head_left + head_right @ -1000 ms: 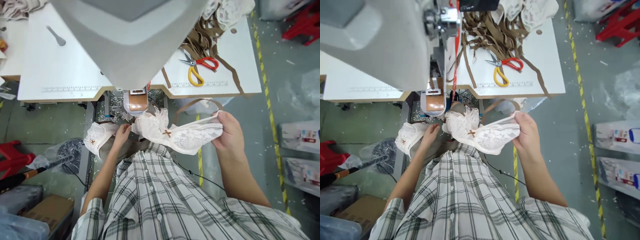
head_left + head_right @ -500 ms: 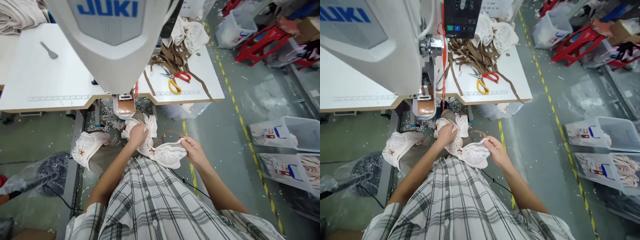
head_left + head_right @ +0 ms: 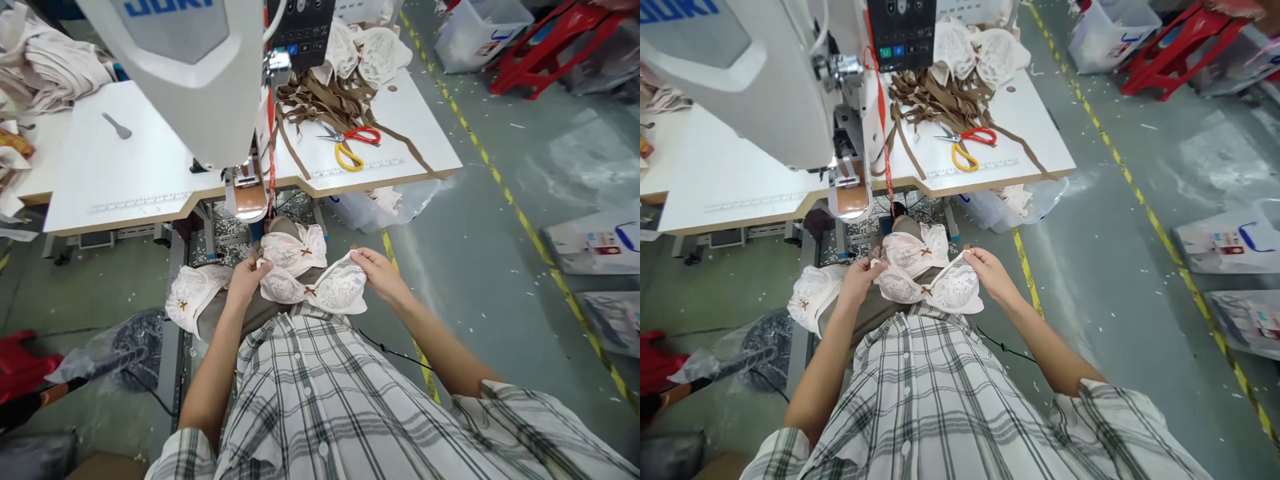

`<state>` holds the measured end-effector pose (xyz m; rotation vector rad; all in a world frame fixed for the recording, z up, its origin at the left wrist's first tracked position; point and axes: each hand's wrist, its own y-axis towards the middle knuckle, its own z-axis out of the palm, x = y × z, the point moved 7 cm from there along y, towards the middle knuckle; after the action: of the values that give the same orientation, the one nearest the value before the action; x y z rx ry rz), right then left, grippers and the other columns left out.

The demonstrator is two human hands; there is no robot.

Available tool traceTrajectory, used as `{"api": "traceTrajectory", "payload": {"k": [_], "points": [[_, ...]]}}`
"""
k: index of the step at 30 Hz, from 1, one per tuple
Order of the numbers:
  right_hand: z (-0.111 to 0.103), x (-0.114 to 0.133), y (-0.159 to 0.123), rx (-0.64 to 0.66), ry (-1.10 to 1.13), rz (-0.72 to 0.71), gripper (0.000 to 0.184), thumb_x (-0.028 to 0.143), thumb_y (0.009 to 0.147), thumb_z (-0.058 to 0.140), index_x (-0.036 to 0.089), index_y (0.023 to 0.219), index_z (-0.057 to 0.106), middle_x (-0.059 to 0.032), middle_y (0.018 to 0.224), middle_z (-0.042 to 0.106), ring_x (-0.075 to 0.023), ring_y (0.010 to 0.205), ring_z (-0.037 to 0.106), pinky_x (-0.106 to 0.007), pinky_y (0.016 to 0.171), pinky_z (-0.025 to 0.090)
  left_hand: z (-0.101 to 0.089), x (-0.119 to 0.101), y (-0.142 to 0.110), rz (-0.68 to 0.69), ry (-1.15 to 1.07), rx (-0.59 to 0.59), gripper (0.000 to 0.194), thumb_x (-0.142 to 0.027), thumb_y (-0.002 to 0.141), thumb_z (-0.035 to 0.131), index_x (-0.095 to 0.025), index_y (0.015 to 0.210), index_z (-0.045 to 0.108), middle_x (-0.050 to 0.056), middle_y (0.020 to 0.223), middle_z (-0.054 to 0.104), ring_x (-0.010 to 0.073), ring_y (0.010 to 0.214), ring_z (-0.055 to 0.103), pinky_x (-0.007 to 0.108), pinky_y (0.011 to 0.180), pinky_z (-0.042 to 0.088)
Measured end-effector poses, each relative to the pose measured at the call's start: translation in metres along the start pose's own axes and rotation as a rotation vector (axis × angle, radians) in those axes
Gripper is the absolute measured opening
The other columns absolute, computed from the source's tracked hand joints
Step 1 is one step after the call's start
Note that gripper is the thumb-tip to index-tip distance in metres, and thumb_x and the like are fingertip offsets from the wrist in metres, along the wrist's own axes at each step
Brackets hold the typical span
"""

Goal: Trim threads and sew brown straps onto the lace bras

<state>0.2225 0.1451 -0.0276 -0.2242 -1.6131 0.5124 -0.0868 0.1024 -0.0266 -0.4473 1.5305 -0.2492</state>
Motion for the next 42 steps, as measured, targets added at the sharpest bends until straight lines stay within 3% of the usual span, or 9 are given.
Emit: {"api": "traceTrajectory", "payload": {"k": [5, 8, 12, 15, 18, 22, 29, 34, 42], "points": [[0.037, 0.008, 0.011, 0.075, -0.545, -0.279, 0.041, 0.058, 0.09, 0.055, 0.019, 0.088, 0.063, -0.0011, 0.073, 0.056, -0.016, 0.067, 0.048, -0.028, 0.065, 0.038, -0.009, -0.007, -0.046, 0.023, -0.167, 0.028, 0.04, -0.039, 0.068, 0.085, -0.017, 0.1, 0.074, -0.001, 0.077, 0.064, 0.0108, 0.069, 0.053, 0.022, 0.064, 0.041], [0.056, 0.02, 0.008, -0.037, -0.836, -0.536, 0.042, 0.048, 0.091, 0.053, 0.014, 0.112, 0.064, -0.0151, 0.106, 0.065, -0.0283, 0.098, 0.059, -0.041, 0.088, 0.047, -0.012, -0.007, -0.063, 0.031, -0.243, 0.014, 0.037, -0.034, 0.068, 0.087, -0.018, 0.099, 0.075, 0.001, 0.082, 0.067, 0.0111, 0.073, 0.055, 0.022, 0.067, 0.043], [0.077, 0.03, -0.007, -0.139, -1.007, -0.662, 0.062, 0.044, 0.091, 0.054, 0.004, 0.138, 0.05, -0.029, 0.148, 0.044, -0.041, 0.138, 0.042, -0.057, 0.114, 0.035, -0.013, -0.001, -0.08, 0.037, -0.228, -0.016, 0.038, -0.034, 0.067, 0.088, -0.019, 0.1, 0.076, 0.001, 0.084, 0.067, 0.0111, 0.072, 0.054, 0.022, 0.067, 0.044], [0.099, 0.038, -0.026, -0.02, -0.895, -0.674, 0.055, 0.043, 0.093, 0.055, 0.008, 0.135, 0.055, -0.0251, 0.146, 0.049, -0.0375, 0.138, 0.045, -0.054, 0.115, 0.037, -0.012, 0.001, -0.09, 0.072, -0.203, -0.026, 0.038, -0.033, 0.069, 0.088, -0.02, 0.103, 0.076, 0.002, 0.087, 0.068, 0.0117, 0.075, 0.055, 0.023, 0.069, 0.045], [0.13, 0.041, -0.046, 0.292, -0.631, -0.609, 0.041, 0.043, 0.095, 0.055, 0.017, 0.126, 0.062, -0.0148, 0.133, 0.062, -0.0282, 0.125, 0.058, -0.042, 0.1, 0.052, -0.009, 0.001, -0.097, 0.09, -0.195, -0.006, 0.039, -0.032, 0.071, 0.087, -0.021, 0.107, 0.076, 0.001, 0.086, 0.067, 0.0121, 0.077, 0.057, 0.023, 0.071, 0.047], [0.165, 0.035, -0.063, 0.555, -0.357, -0.494, 0.032, 0.041, 0.094, 0.059, 0.021, 0.118, 0.065, -0.0083, 0.123, 0.069, -0.0221, 0.115, 0.064, -0.034, 0.092, 0.052, -0.008, 0.0, -0.102, 0.112, -0.188, 0.009, 0.04, -0.03, 0.074, 0.086, -0.023, 0.111, 0.075, 0.0, 0.084, 0.065, 0.0115, 0.079, 0.058, 0.022, 0.076, 0.048], [0.177, 0.021, -0.058, 0.54, -0.177, -0.423, 0.023, 0.037, 0.091, 0.06, 0.017, 0.101, 0.066, -0.005, 0.101, 0.07, -0.0172, 0.095, 0.064, -0.03, 0.085, 0.047, -0.006, 0.008, -0.099, 0.082, -0.194, 0.012, 0.038, -0.031, 0.075, 0.084, -0.021, 0.11, 0.074, -0.001, 0.078, 0.063, 0.0101, 0.072, 0.057, 0.022, 0.071, 0.048], [0.177, 0.018, -0.052, 0.512, -0.14, -0.399, 0.019, 0.035, 0.087, 0.062, 0.016, 0.086, 0.061, -0.0003, 0.084, 0.06, -0.0125, 0.078, 0.054, -0.025, 0.074, 0.042, -0.004, 0.017, -0.088, -0.004, -0.409, -0.105, 0.038, -0.042, 0.068, 0.087, -0.018, 0.093, 0.073, -0.002, 0.07, 0.063, 0.0079, 0.058, 0.053, 0.02, 0.056, 0.045], [0.177, 0.008, -0.043, 0.563, -0.08, -0.264, 0.029, 0.044, 0.084, 0.067, 0.016, 0.081, 0.061, 0.0029, 0.074, 0.051, -0.0095, 0.067, 0.042, -0.023, 0.062, 0.034, 0.011, 0.023, -0.073, -0.119, -0.527, -0.09, 0.031, -0.032, 0.065, 0.09, -0.014, 0.074, 0.066, -0.007, 0.056, 0.045, 0.0028, 0.048, 0.037, 0.015, 0.048, 0.035]]}}
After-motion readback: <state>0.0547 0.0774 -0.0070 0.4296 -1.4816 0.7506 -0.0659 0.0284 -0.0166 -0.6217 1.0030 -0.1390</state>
